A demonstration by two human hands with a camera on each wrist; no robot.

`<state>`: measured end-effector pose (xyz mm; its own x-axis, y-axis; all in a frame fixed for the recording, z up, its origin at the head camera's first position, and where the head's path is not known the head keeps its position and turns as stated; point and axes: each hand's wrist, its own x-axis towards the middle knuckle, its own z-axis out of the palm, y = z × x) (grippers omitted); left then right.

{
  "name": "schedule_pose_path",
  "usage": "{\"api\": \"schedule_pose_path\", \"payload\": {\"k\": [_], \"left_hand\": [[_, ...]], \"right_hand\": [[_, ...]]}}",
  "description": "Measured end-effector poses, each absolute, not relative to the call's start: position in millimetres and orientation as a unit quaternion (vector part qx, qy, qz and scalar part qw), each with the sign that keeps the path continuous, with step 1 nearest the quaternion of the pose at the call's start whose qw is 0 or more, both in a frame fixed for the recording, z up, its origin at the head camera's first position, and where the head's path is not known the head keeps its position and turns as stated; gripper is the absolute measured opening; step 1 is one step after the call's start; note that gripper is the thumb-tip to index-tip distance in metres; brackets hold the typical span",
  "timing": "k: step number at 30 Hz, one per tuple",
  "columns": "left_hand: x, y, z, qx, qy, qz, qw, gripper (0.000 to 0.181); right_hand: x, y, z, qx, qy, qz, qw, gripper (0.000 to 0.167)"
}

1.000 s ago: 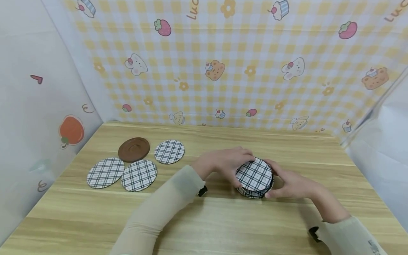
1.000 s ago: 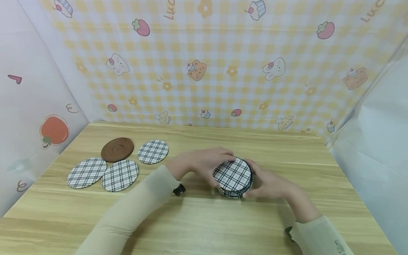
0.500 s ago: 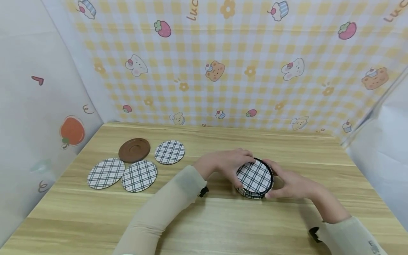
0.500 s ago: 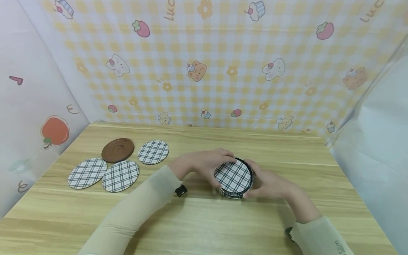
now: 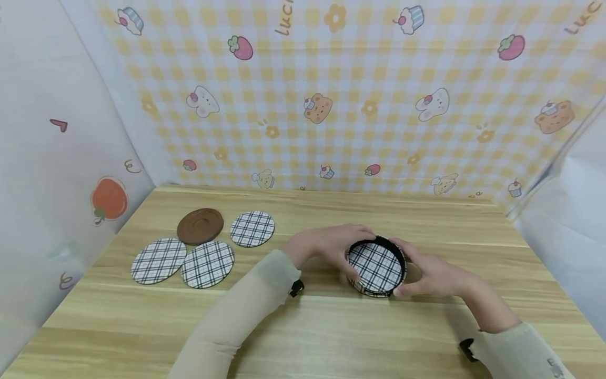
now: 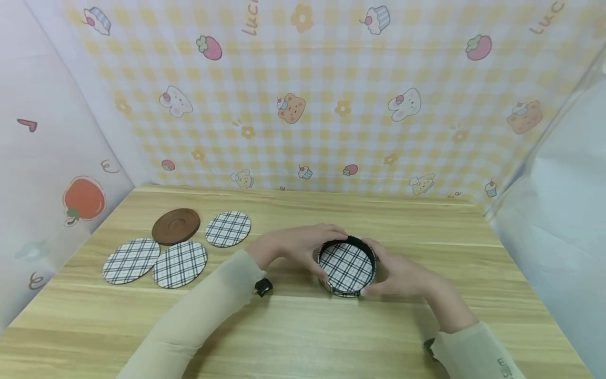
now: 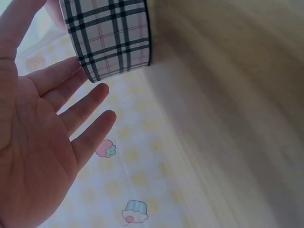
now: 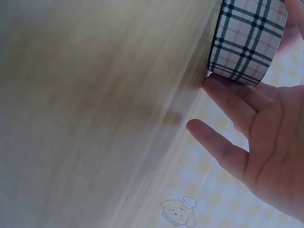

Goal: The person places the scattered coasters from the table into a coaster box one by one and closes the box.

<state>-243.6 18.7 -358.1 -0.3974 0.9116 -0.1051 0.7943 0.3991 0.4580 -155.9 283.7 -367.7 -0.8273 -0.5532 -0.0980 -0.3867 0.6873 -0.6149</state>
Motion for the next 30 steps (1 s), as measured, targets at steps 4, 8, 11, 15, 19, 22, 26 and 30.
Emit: {"api": "schedule_pose_path", "payload": {"k": [4, 8, 11, 15, 19, 22, 26, 30], "left_hand": [[-246.3, 4.3, -363.4, 0.502, 0.836, 0.158, 0.157, 0.097], [-246.7, -17.0, -361.6, 0.471, 0.857, 0.140, 0.155, 0.095], [-246.2, -35.6, -359.8, 0.456, 0.864, 0.148, 0.154, 0.090], [-245.5, -62.1, -357.7, 0.427, 0.877, 0.160, 0.148, 0.086], [-242.5, -86.5, -354.4, 0.389, 0.894, 0.167, 0.147, 0.083], [-240.1, -105.3, -350.5, 0.365, 0.903, 0.175, 0.140, 0.081], [-238.9, -130.0, -345.6, 0.336, 0.914, 0.185, 0.135, 0.079], [-244.2, -153.1, -347.0, 0.321, 0.918, 0.194, 0.126, 0.077]], "right_hand": [[-156.8, 281.5, -366.4, -0.263, 0.906, -0.301, 0.138, 0.107], [-157.8, 280.2, -363.7, -0.258, 0.905, -0.305, 0.146, 0.108], [-157.9, 279.4, -361.7, -0.255, 0.902, -0.310, 0.156, 0.110], [-155.3, 277.5, -360.2, -0.247, 0.907, -0.304, 0.154, 0.111], [-149.5, 277.4, -363.3, -0.236, 0.913, -0.299, 0.144, 0.115], [-146.7, 277.3, -365.8, -0.231, 0.915, -0.303, 0.136, 0.116], [-143.8, 276.3, -366.1, -0.224, 0.917, -0.308, 0.121, 0.114], [-141.9, 274.5, -365.2, -0.217, 0.918, -0.313, 0.110, 0.111]]}}
